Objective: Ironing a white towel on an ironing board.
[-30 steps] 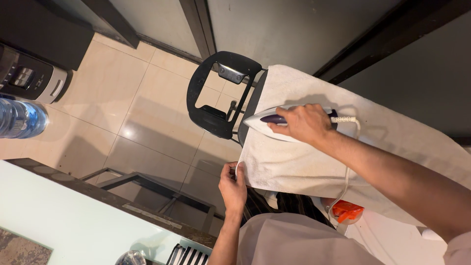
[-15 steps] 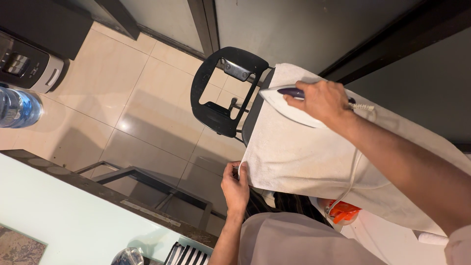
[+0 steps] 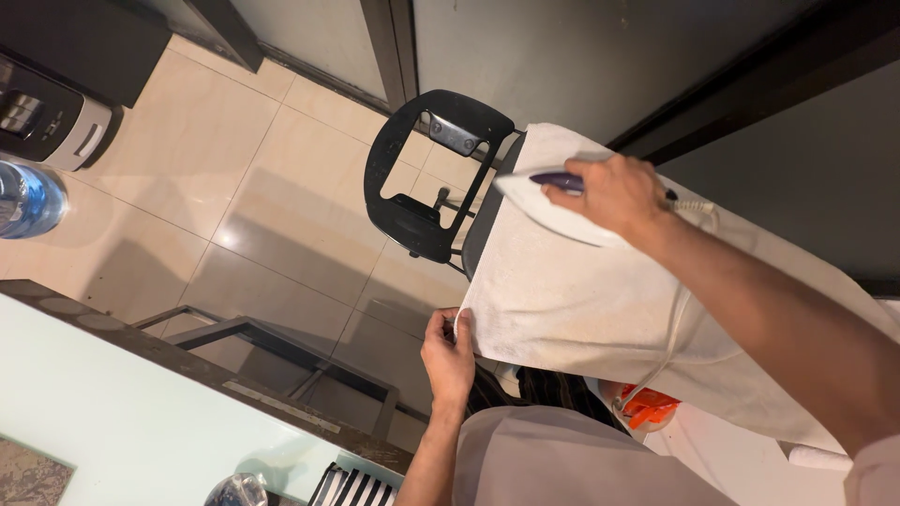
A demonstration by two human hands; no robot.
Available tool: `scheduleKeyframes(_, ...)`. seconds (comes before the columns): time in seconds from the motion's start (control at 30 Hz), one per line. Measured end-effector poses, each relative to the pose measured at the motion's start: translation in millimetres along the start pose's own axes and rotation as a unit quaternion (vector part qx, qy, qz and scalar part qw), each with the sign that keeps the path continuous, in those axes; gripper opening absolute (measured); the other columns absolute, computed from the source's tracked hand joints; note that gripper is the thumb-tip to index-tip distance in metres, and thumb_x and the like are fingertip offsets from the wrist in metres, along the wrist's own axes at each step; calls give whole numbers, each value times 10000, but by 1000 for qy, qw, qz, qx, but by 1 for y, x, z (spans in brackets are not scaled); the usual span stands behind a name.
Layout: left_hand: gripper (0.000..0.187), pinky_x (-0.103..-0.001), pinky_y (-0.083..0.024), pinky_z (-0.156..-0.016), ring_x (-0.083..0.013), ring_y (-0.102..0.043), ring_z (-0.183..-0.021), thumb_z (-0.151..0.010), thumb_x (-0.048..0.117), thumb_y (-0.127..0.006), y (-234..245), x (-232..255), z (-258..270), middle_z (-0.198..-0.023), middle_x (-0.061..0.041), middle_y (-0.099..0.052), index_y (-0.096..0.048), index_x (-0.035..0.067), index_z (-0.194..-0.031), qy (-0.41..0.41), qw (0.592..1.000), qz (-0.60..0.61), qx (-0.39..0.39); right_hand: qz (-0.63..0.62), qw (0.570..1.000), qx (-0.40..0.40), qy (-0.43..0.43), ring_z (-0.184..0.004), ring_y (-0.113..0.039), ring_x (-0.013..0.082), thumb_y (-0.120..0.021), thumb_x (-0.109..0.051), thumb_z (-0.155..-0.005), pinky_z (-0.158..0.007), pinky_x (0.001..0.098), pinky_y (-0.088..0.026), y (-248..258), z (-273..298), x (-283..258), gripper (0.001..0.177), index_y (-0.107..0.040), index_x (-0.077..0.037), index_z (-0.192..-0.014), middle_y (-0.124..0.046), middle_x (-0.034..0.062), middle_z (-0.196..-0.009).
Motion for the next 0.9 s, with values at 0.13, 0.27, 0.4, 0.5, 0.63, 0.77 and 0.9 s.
scheduleKeyframes(0.13,235,-295,-510,-593,-107,-561,-613,-955,265,-695,0,5,-1,-688,-35,-648,-701,31,-970,-56,998,-8,12,24,999,-43,22,-500,-700,315,-641,-661,-898,-592,478,-616,-13,25,-27,579,-775,-178,-1188,-736,160,-649)
scheduleKeyframes(0.27,233,-298,-512,-593,-117,-562,-609,-950,269,-698,1,5,-1,-686,-38,-649,-703,38,-969,-49,999,-3,11,34,991,-99,83,-376,-664,230,-509,-660,-960,-431,427,-565,-30,57,-59,609,-697,-196,-1307,-668,112,-548)
scheduleKeyframes(0.4,229,-314,-507,-590,-133,-556,-604,-945,270,-699,1,2,-4,-682,-50,-645,-706,43,-967,-54,998,-15,13,47,986,57,152,-416,-638,244,-539,-706,-872,-488,432,-561,-19,72,-74,574,-795,-237,-1081,-640,95,-476)
scheduleKeyframes(0.5,226,-310,-516,-595,-128,-569,-602,-949,270,-695,3,5,-3,-689,-46,-649,-706,46,-970,-64,998,-25,13,58,993,-39,98,-384,-664,231,-527,-706,-936,-429,441,-577,-24,48,-56,628,-745,-204,-1243,-666,106,-508)
scheduleKeyframes(0.63,224,-315,-512,-584,-133,-568,-593,-950,272,-693,4,8,-1,-690,-52,-647,-707,50,-972,-51,998,-25,5,38,999,-16,30,-446,-684,279,-568,-717,-911,-532,495,-595,-13,20,-21,607,-777,-219,-1187,-688,136,-516)
scheduleKeyframes(0.77,226,-319,-517,-571,-130,-570,-593,-956,275,-684,4,7,-1,-694,-48,-643,-702,50,-971,-53,999,-10,2,35,999,31,-2,-539,-714,327,-610,-666,-941,-575,494,-608,2,4,-1,569,-791,-165,-1140,-702,156,-630)
scheduleKeyframes(0.9,214,-333,-524,-585,-149,-599,-592,-958,259,-685,4,13,-1,-691,-50,-660,-693,45,-961,-71,997,-23,9,-23,997,57,-51,-661,-741,363,-623,-630,-955,-707,494,-605,12,4,16,540,-790,-147,-1131,-729,168,-711)
Point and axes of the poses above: each hand's wrist, its own z-axis away from the middle knuckle, its own y-axis out of the back of the hand, x = y × z, the point moved 7 cm from there along -z, towards the middle knuckle
